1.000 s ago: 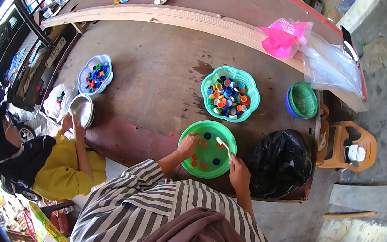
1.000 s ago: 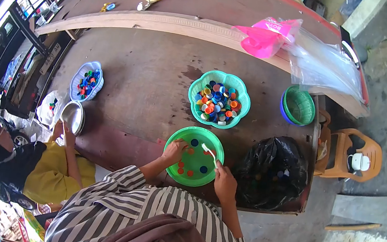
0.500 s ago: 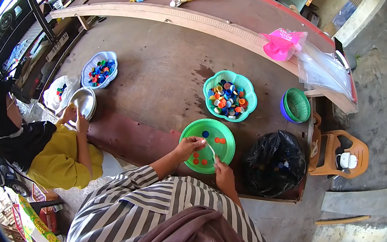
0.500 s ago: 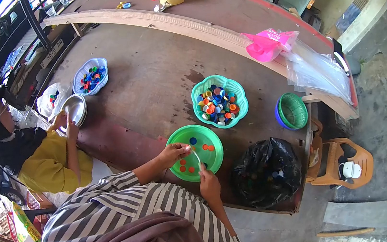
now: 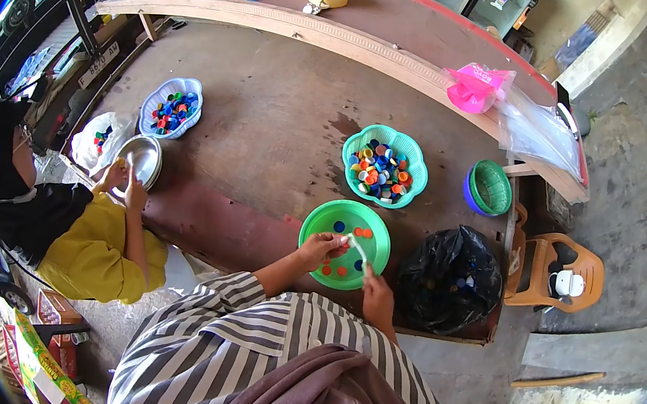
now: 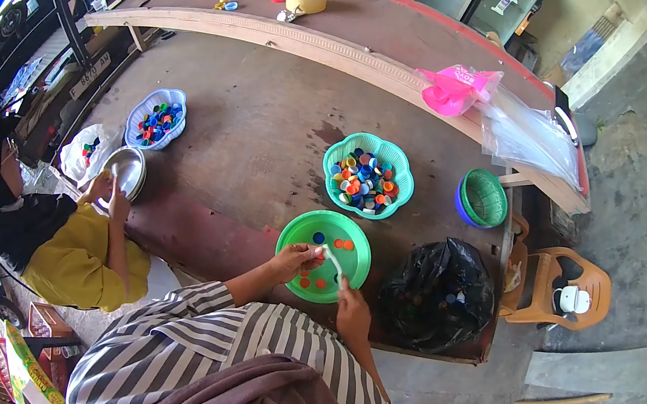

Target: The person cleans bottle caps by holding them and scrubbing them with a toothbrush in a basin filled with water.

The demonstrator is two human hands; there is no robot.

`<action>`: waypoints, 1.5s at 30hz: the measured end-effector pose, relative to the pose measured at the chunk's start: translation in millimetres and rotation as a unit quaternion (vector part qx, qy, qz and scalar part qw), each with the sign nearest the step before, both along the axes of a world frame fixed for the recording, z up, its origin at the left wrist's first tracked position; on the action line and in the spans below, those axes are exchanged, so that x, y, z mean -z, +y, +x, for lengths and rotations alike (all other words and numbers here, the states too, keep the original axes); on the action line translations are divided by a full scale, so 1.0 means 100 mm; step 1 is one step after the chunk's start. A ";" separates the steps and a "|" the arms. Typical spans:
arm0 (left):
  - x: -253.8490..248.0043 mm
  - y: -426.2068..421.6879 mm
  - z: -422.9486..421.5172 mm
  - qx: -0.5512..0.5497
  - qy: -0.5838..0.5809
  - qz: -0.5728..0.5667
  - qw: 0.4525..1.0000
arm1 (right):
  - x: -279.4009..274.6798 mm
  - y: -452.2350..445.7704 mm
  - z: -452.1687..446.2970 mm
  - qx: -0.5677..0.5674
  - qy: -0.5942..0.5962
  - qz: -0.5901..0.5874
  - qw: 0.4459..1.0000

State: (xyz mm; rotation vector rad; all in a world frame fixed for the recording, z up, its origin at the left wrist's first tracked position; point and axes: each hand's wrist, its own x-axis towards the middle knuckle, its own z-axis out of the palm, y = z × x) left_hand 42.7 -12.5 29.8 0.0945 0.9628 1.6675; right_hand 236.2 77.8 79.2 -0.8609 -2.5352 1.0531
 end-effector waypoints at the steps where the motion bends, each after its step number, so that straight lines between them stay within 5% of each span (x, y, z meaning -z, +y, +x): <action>1: 0.01 0.00 0.01 0.000 0.000 0.000 1.000 | 0.01 -0.04 0.01 -0.032 0.031 -0.024 0.999; 10: 0.14 0.04 0.00 -0.015 0.042 -0.037 0.998 | 0.06 0.00 0.04 -0.029 -0.017 0.003 0.999; 13: 0.22 0.08 0.01 -0.030 0.340 -0.092 0.935 | 0.06 0.11 0.01 0.009 -0.012 0.031 0.999; 15: 0.25 0.07 0.02 -0.036 0.317 -0.079 0.944 | -0.04 0.07 0.01 0.048 -0.014 0.027 0.998; 17: 0.20 0.04 0.01 -0.034 0.298 -0.068 0.952 | -0.19 -0.01 -0.05 -0.055 -0.010 0.055 0.997; 21: 0.15 0.02 0.04 -0.008 0.386 -0.132 0.913 | -0.10 0.11 -0.03 0.013 -0.073 0.105 0.992; 25: 0.07 -0.02 0.03 -0.005 0.409 -0.148 0.901 | -0.12 0.11 -0.03 -0.034 -0.038 0.075 0.996; 31: 0.23 0.04 0.03 -0.014 0.331 -0.110 0.937 | -0.09 0.22 -0.08 0.045 -0.066 0.111 0.991; 33: 0.21 0.04 0.00 0.001 0.348 -0.111 0.931 | -0.15 0.18 -0.08 -0.065 -0.035 0.076 0.994; 35: 0.17 0.05 -0.02 0.014 0.366 -0.109 0.924 | -0.06 0.23 -0.07 -0.045 -0.042 0.091 0.994; 37: 0.16 0.07 0.02 -0.020 0.202 -0.036 0.979 | -0.04 0.31 -0.07 0.010 -0.076 0.117 0.990; 41: 0.13 0.06 -0.01 -0.015 0.162 -0.057 0.985 | -0.05 0.31 -0.12 0.040 0.017 0.088 0.995; 43: 0.08 0.05 -0.05 -0.002 0.132 -0.061 0.989 | -0.07 0.24 -0.07 -0.083 -0.072 0.094 0.989; 45: 0.04 0.04 0.00 -0.003 0.120 -0.066 0.991 | 0.00 0.29 -0.01 -0.029 -0.095 0.110 0.989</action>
